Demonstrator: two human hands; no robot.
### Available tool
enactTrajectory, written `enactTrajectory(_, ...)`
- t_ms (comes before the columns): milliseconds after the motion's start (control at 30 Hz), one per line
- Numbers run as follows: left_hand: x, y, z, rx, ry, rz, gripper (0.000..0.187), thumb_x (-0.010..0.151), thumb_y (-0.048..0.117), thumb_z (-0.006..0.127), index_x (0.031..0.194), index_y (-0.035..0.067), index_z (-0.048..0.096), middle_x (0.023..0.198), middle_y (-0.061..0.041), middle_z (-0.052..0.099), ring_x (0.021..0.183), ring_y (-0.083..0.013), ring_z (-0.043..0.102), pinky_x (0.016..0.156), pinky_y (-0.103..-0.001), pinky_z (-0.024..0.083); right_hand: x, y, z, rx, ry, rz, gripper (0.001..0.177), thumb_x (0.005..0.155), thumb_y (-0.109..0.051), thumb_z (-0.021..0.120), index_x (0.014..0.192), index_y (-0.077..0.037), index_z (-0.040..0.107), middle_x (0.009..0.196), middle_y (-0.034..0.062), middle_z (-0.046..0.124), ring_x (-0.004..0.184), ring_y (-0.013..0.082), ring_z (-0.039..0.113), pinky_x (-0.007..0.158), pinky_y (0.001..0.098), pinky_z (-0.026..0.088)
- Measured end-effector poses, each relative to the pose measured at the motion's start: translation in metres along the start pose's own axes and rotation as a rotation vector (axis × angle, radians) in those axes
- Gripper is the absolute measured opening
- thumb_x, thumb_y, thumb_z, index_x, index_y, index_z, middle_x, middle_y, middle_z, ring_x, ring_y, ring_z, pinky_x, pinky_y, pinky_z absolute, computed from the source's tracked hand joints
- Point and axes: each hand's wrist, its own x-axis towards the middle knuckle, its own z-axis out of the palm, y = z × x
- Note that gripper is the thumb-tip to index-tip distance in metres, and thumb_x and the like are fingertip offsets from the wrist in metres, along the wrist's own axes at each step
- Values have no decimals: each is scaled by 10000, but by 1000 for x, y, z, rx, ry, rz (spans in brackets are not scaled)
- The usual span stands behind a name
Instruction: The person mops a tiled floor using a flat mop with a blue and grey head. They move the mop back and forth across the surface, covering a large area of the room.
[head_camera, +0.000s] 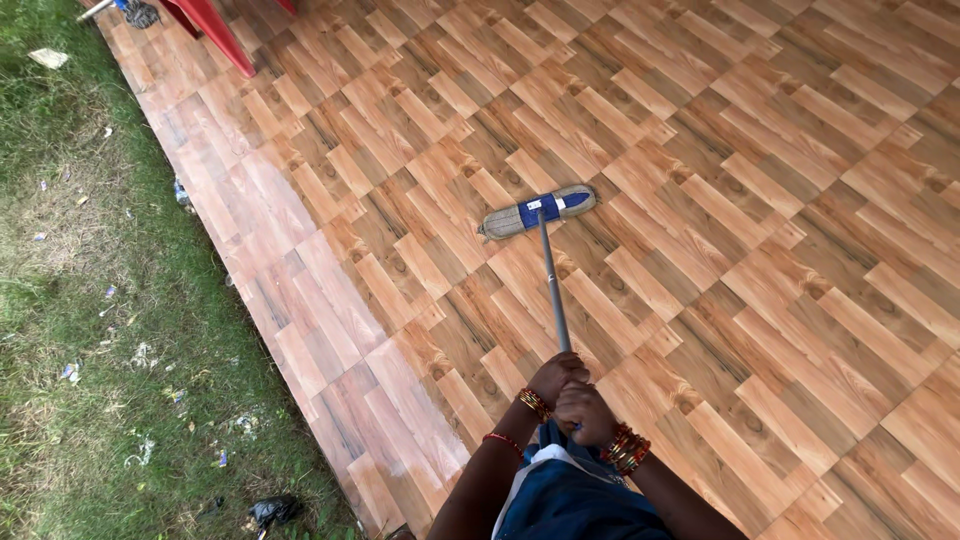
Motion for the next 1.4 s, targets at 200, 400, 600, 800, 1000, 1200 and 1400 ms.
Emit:
enactTrajectory(200,-6,-9,-10,-30,-27,-60,187,796,179,676,749,104,510,826,-51,574,933,-264,608,869,-377,520,10,5,14,-41,126,-19,255,579,-50,638,573,-76,385,576,83,439,584,270,482,635,355,424)
enactTrajectory(400,7,32,-22,63,48,-32,164,716,213,701,758,133,564,804,-24,619,908,-244,650,872,-365,528,25,-40,0,57,261,-16,355,632,-60,682,522,-81,344,496,62,371,475,226,407,541,337,340)
enactTrajectory(600,-19,109,-61,72,37,-113,241,615,299,751,698,158,574,748,-11,644,822,-236,661,816,-363,528,46,-127,0,263,338,-101,481,910,-360,557,546,-125,348,503,8,410,457,180,439,539,319,317)
enactTrajectory(800,-49,165,-84,4,74,-143,199,699,310,746,724,173,604,777,-5,661,843,-233,666,835,-369,509,49,-185,10,384,327,-136,662,1028,-556,421,531,-122,366,472,20,404,419,175,437,481,324,313)
enactTrajectory(1000,-83,153,-75,-122,218,-41,161,718,234,722,720,127,602,734,-33,624,752,-235,632,740,-370,506,45,-196,34,328,222,-273,621,1068,-515,330,585,-134,418,542,18,472,481,184,501,542,319,393)
enactTrajectory(1200,-110,135,-47,-212,288,29,209,713,170,700,667,108,506,681,-44,531,686,-259,556,655,-362,463,38,-190,41,250,71,-394,422,1020,-248,513,614,-139,476,598,17,564,535,206,573,658,358,504)
enactTrajectory(1400,-100,106,-50,-294,270,-52,262,795,134,702,659,101,480,664,-39,518,657,-221,544,659,-333,463,49,-157,49,240,168,-455,193,782,-195,495,598,-164,445,590,8,534,513,206,506,616,358,436)
